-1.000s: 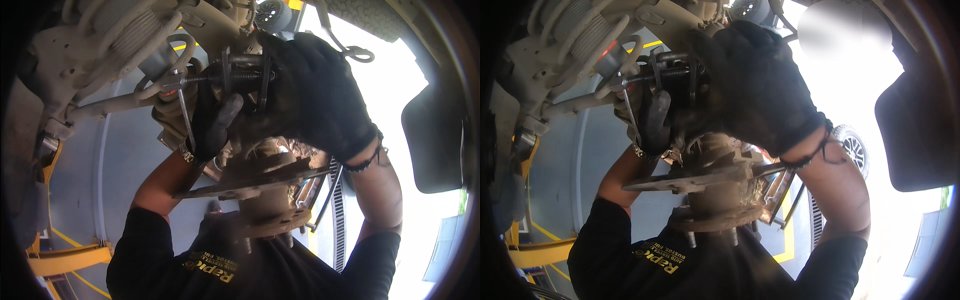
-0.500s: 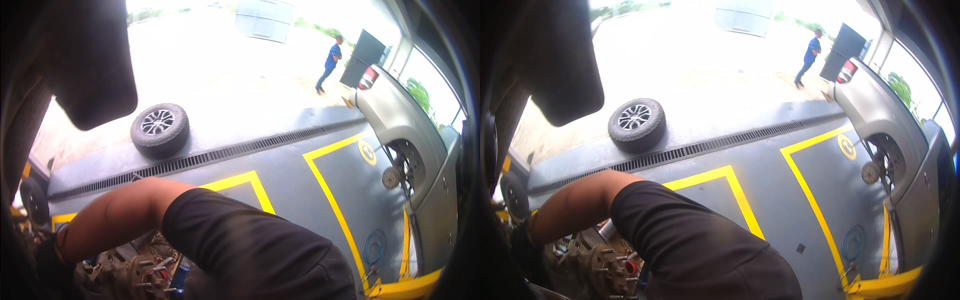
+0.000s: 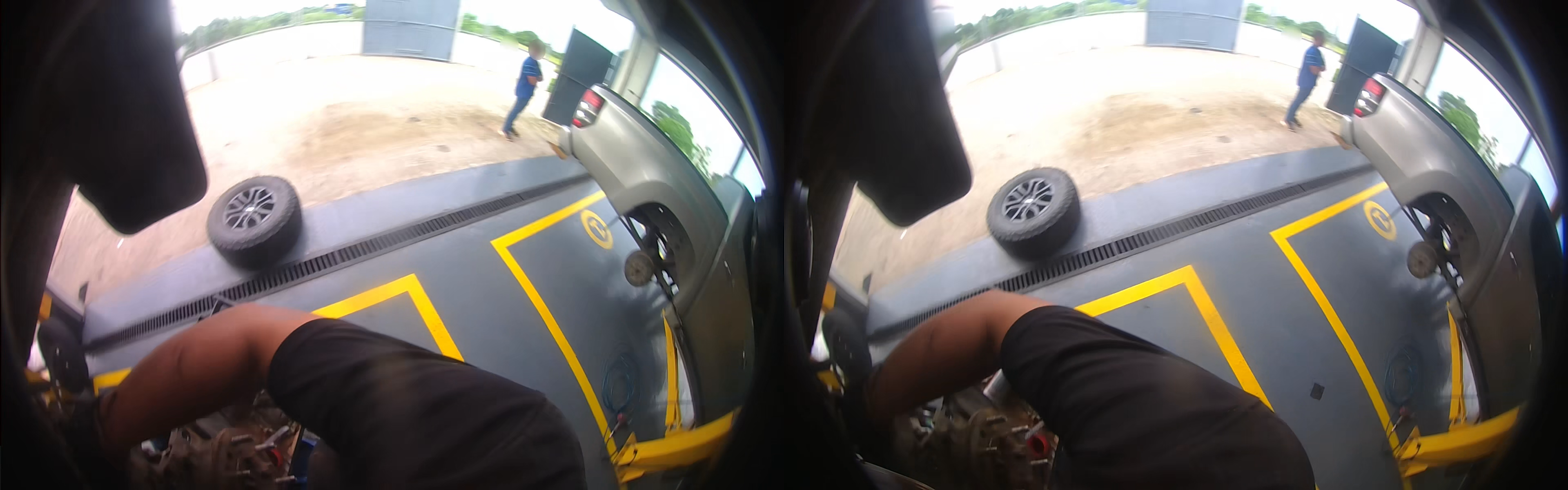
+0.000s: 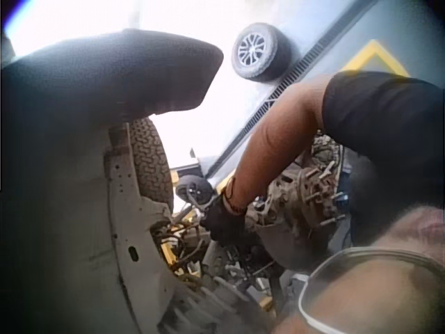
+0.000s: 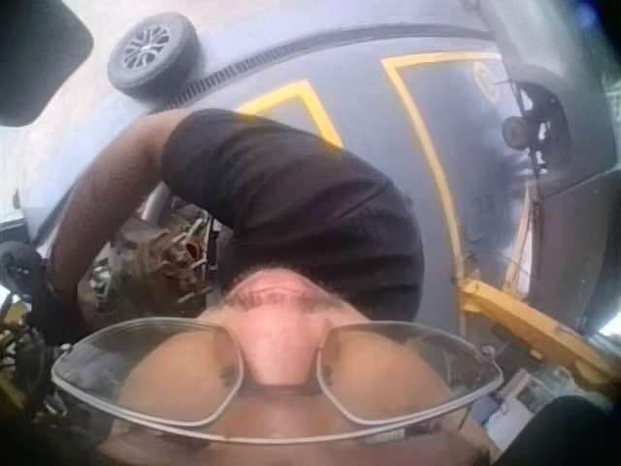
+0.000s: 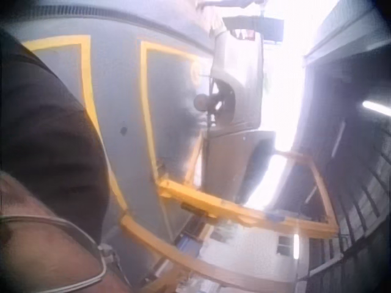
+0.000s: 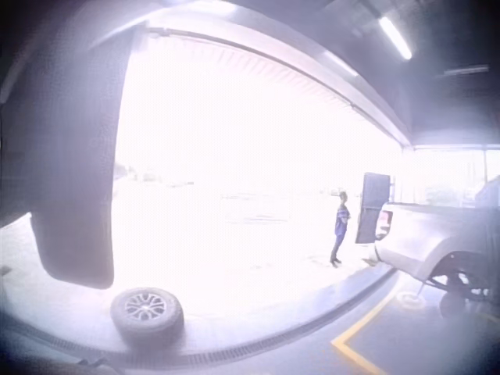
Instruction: The person uses a C-clamp to compress a coil spring on a vehicle's front suspension assembly. They then use a ratchet to remove bolts from the upper control arm, detaching it from the strut. The person removes the C-clamp and continues to work on the suspension components.
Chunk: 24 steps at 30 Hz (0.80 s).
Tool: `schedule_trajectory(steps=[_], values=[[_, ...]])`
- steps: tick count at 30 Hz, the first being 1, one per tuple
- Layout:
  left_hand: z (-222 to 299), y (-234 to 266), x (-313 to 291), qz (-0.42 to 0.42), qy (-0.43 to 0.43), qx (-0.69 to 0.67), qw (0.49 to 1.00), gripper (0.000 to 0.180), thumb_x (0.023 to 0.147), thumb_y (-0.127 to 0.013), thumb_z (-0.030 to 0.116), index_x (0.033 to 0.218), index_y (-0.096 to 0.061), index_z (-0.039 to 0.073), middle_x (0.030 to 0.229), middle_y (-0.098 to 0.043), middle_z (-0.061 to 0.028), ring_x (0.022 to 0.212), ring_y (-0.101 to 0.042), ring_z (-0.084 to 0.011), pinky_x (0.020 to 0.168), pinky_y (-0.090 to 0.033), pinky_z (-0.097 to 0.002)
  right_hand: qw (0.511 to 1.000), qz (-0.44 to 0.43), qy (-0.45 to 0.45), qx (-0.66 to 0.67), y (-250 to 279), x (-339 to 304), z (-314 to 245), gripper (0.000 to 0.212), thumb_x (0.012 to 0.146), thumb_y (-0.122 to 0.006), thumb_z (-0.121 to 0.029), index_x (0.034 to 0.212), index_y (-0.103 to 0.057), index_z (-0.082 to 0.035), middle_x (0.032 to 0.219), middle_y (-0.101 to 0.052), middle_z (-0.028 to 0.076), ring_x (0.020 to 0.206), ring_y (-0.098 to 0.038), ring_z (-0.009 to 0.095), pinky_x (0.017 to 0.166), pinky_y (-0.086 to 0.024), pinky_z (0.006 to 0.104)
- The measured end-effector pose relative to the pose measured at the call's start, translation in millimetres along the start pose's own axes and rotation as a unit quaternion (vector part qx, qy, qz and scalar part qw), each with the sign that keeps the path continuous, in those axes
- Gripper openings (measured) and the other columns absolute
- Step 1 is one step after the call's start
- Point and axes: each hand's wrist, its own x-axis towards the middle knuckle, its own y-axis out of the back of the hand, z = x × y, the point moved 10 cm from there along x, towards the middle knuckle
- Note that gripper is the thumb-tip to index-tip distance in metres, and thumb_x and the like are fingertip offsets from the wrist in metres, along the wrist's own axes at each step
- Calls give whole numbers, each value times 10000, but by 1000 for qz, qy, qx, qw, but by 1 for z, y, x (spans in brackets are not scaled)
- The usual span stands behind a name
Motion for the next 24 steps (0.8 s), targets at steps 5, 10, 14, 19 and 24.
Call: schedule_trajectory(steps=[5,10,14,19,24], values=[[19,122,-70,118,1,76,990,422,989,-552,121,1382,-460,1,1286,-599,-126,1149,-606,-205,977,-502,-338,937,50,-60,341,99,-101,-23,589,867,-743,-326,1356,-547,-62,1201,-683,158,1149,-652,294,995,-518,421],[68,199,-69,237,-103,198,945,410,993,-547,121,1377,-470,-1,1283,-603,-123,1154,-606,-204,979,-500,-341,706,46,-89,701,98,-142,-47,604,976,-606,-94,1515,-336,-55,1347,-571,139,1161,-624,241,1013,-518,379],[70,232,-61,279,-115,297,906,401,997,-542,121,1372,-478,-4,1281,-607,-121,1158,-605,-203,981,-500,-343,778,89,-135,607,69,-149,-19,687,961,-610,-57,1556,-267,-54,1299,-575,113,1146,-603,185,999,-489,330],[65,239,-54,279,-97,368,882,390,1001,-537,121,1366,-488,-6,1278,-611,-118,1163,-605,-203,984,-498,-346,751,112,-108,642,90,-140,-36,767,930,-642,-30,1583,-247,-97,1233,-547,78,1099,-597,152,982,-477,308],[64,234,-53,264,-98,387,878,379,1005,-531,121,1360,-498,-9,1275,-615,-116,1168,-604,-202,986,-497,-349,818,114,-113,552,77,-144,-44,859,811,-783,-45,1541,-331,-59,1226,-598,86,1039,-623,142,901,-523,300]])
